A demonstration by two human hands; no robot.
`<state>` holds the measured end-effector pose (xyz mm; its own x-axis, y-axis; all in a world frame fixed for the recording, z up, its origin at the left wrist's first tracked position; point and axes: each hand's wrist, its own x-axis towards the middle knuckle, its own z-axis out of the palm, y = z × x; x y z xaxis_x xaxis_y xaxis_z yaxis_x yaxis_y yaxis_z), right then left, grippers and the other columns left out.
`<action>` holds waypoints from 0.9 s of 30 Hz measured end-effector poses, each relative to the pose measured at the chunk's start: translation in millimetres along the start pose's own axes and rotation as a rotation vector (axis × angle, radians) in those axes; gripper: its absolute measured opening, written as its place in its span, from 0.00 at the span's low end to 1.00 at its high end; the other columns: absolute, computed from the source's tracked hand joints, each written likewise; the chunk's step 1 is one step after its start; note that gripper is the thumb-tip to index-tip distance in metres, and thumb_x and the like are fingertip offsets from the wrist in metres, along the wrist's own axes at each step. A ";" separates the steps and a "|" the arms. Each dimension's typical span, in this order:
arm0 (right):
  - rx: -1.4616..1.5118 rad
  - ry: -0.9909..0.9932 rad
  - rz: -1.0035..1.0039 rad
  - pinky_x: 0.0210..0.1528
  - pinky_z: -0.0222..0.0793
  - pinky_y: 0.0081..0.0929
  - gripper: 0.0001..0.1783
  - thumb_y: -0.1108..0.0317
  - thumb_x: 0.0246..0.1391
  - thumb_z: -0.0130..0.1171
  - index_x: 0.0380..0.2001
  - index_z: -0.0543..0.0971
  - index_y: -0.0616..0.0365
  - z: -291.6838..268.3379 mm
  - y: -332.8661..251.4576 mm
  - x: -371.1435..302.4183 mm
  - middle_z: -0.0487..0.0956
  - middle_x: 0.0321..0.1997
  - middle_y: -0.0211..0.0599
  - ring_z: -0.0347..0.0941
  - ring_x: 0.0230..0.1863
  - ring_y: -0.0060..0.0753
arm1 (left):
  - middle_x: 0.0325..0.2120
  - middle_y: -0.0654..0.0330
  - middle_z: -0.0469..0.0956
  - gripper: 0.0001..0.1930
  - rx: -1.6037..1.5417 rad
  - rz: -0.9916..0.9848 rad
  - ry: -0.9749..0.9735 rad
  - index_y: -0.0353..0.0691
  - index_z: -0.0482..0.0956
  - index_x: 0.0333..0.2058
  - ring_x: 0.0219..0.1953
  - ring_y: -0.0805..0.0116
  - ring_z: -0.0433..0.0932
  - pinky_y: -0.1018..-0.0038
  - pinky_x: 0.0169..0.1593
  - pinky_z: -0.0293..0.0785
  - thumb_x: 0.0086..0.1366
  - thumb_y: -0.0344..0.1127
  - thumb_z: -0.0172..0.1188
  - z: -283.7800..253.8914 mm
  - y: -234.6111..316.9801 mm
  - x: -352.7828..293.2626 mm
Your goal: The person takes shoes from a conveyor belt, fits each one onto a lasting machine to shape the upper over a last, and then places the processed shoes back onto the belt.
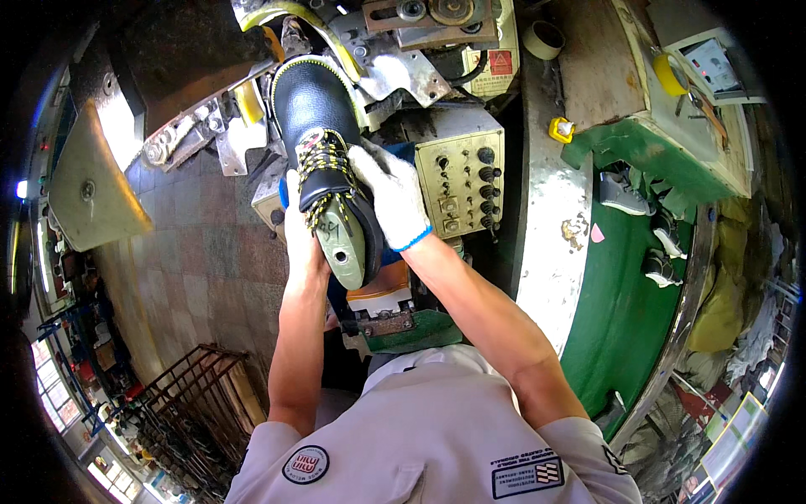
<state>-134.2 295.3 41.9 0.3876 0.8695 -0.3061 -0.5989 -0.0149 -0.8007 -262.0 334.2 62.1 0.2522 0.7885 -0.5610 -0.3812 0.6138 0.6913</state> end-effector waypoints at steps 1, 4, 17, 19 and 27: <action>0.000 -0.004 0.002 0.56 0.71 0.24 0.21 0.62 0.68 0.57 0.56 0.78 0.68 -0.6 1.0 -0.1 0.82 0.52 0.37 0.77 0.51 0.24 | 0.41 0.56 0.83 0.26 0.002 0.006 -0.003 0.36 0.78 0.51 0.40 0.66 0.83 0.67 0.45 0.82 0.78 0.56 0.47 0.6 0.0 1.3; 0.020 0.019 -0.010 0.54 0.72 0.24 0.21 0.62 0.69 0.57 0.55 0.79 0.68 0.2 3.3 0.9 0.82 0.51 0.37 0.77 0.49 0.24 | 0.40 0.57 0.84 0.26 0.003 0.007 -0.015 0.36 0.78 0.51 0.39 0.66 0.83 0.67 0.45 0.82 0.77 0.57 0.47 0.6 -0.3 2.2; -0.057 0.069 -0.017 0.48 0.72 0.22 0.20 0.60 0.68 0.58 0.49 0.82 0.69 -1.3 5.2 -2.1 0.84 0.44 0.34 0.76 0.42 0.20 | 0.37 0.61 0.84 0.30 0.110 0.082 0.036 0.34 0.82 0.46 0.35 0.73 0.81 0.73 0.43 0.78 0.78 0.58 0.45 -2.7 -10.7 6.6; -0.096 0.068 -0.043 0.47 0.72 0.22 0.20 0.60 0.67 0.58 0.48 0.82 0.69 0.7 5.4 -2.3 0.84 0.42 0.34 0.76 0.42 0.20 | 0.37 0.61 0.84 0.30 0.132 0.101 0.055 0.34 0.82 0.45 0.35 0.74 0.81 0.73 0.43 0.78 0.78 0.58 0.44 -3.7 -11.7 8.9; -0.158 0.048 -0.118 0.47 0.73 0.24 0.20 0.60 0.67 0.58 0.48 0.82 0.69 -5.4 17.9 4.6 0.85 0.40 0.35 0.77 0.41 0.21 | 0.36 0.60 0.83 0.26 0.104 0.142 -0.048 0.37 0.79 0.47 0.34 0.70 0.82 0.73 0.41 0.80 0.79 0.56 0.45 -18.7 -19.3 22.7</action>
<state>-139.3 296.4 23.4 0.4836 0.8455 -0.2266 -0.4311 0.0048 -0.9023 -265.5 339.5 27.5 0.2453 0.8667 -0.4343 -0.3224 0.4954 0.8066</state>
